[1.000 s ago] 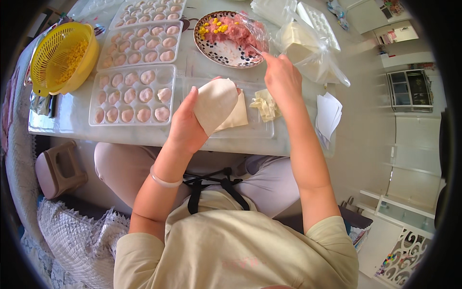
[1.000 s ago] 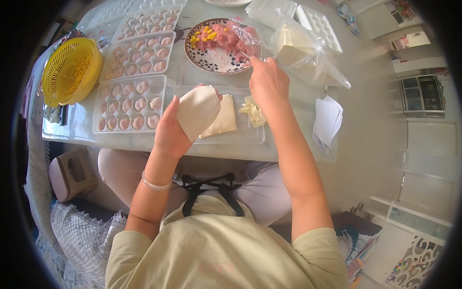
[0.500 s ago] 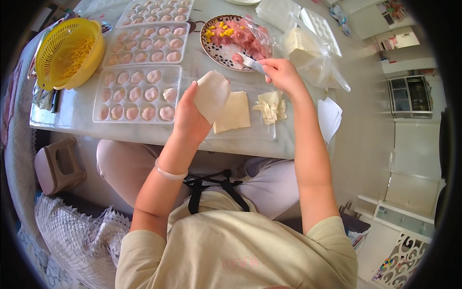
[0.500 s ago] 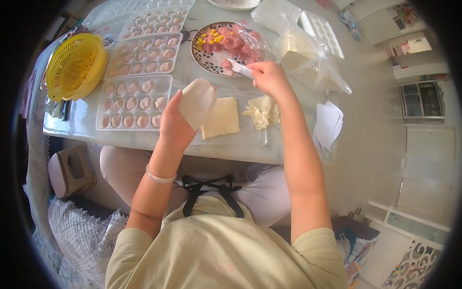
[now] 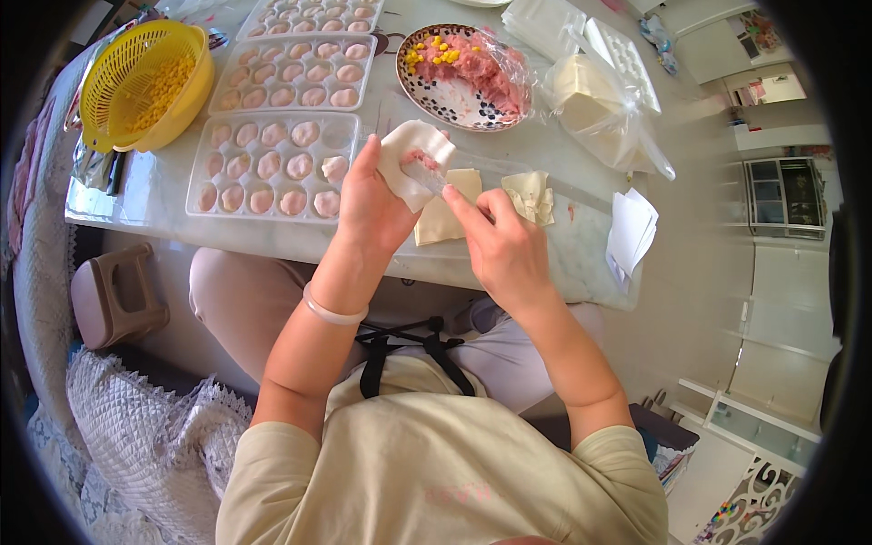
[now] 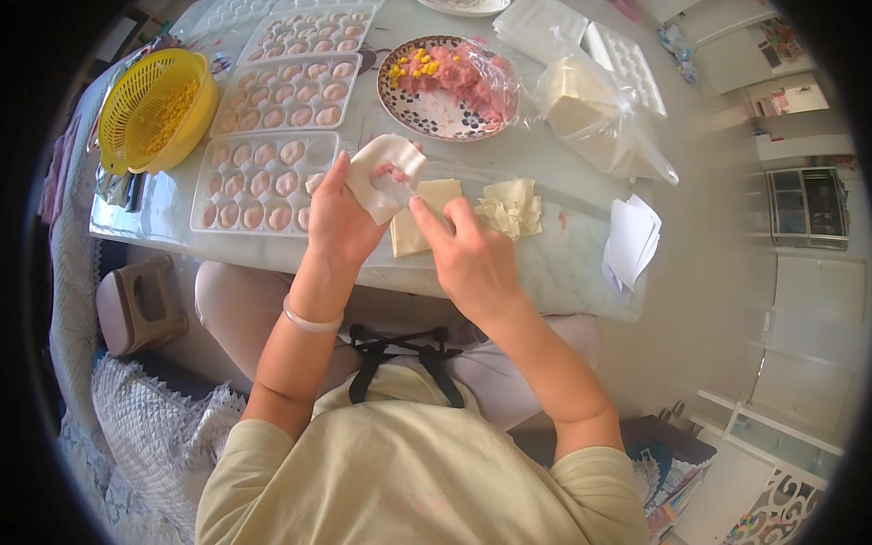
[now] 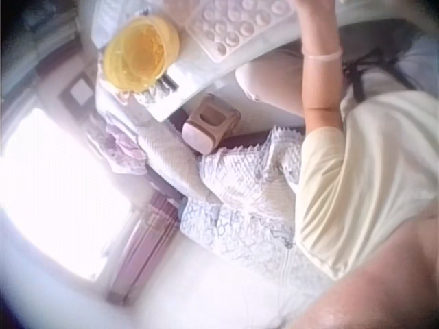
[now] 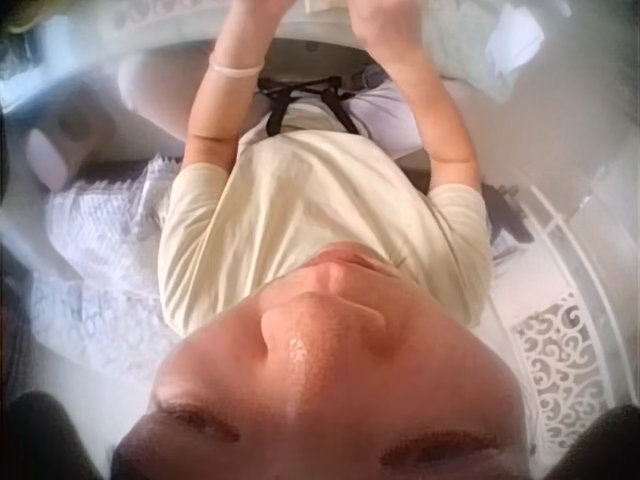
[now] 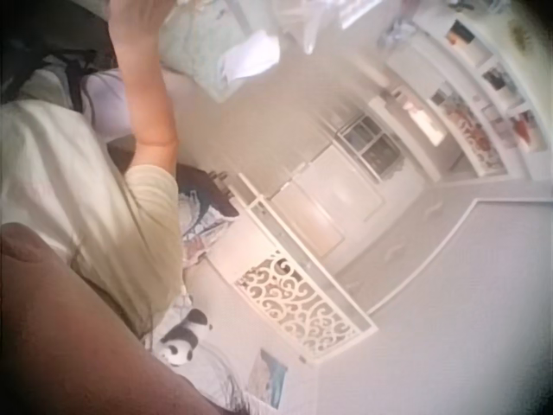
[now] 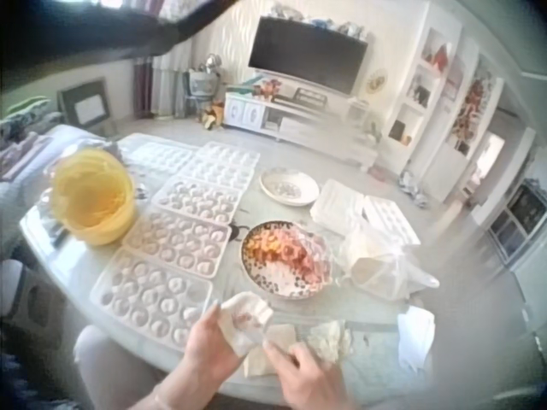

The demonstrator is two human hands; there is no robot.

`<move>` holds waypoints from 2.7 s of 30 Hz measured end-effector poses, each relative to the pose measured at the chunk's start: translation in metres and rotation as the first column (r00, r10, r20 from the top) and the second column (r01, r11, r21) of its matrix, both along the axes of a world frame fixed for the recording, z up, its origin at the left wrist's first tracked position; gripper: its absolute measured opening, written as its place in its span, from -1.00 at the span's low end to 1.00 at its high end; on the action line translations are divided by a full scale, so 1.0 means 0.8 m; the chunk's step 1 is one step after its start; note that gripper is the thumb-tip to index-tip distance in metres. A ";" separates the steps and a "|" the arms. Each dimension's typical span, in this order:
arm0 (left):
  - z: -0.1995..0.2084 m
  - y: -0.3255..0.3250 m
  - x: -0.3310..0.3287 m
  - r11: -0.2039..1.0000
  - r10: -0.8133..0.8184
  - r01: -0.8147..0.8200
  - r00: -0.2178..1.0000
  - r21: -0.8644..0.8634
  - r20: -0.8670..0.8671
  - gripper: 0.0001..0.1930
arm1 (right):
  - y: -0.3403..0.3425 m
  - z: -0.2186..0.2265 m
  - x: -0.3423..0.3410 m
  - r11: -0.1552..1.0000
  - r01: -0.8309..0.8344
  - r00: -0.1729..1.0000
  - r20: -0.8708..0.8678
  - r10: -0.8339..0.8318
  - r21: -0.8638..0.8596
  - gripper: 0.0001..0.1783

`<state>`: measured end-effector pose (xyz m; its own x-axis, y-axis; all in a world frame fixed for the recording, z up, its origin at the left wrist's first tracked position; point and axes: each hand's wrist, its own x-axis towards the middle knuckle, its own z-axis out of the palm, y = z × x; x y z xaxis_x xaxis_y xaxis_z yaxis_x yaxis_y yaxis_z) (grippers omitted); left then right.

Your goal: The person sits cross-legged and fills square wonton wrappers with a meat and corn mixture using a spoon. They fold the wrappers into small dumplings and place them into a white plastic tray with circular indentations.

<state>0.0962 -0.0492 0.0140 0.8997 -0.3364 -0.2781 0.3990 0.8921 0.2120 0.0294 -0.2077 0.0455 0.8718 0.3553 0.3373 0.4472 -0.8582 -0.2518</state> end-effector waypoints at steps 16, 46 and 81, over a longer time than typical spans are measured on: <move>0.013 0.004 -0.013 0.998 -0.062 0.062 0.996 -0.001 0.057 -0.40 | -0.008 0.003 -0.006 0.987 0.081 0.997 -0.001 -0.082 0.139 -0.50; -0.026 0.004 0.033 0.969 0.182 -0.151 0.972 0.194 -0.150 -0.63 | -0.002 -0.016 0.195 0.986 0.121 0.991 -0.048 -0.127 -0.112 -0.72; 0.005 -0.001 0.027 0.965 0.203 -0.193 0.978 0.179 -0.040 -0.55 | 0.034 0.005 0.016 0.999 0.029 0.999 -0.028 -0.030 -0.029 -0.55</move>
<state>0.1174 -0.0503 0.0181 0.9244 -0.0951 -0.3694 0.2339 0.9063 0.3520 0.0420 -0.1803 0.0494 0.8913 0.3379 0.3022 0.4142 -0.8780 -0.2399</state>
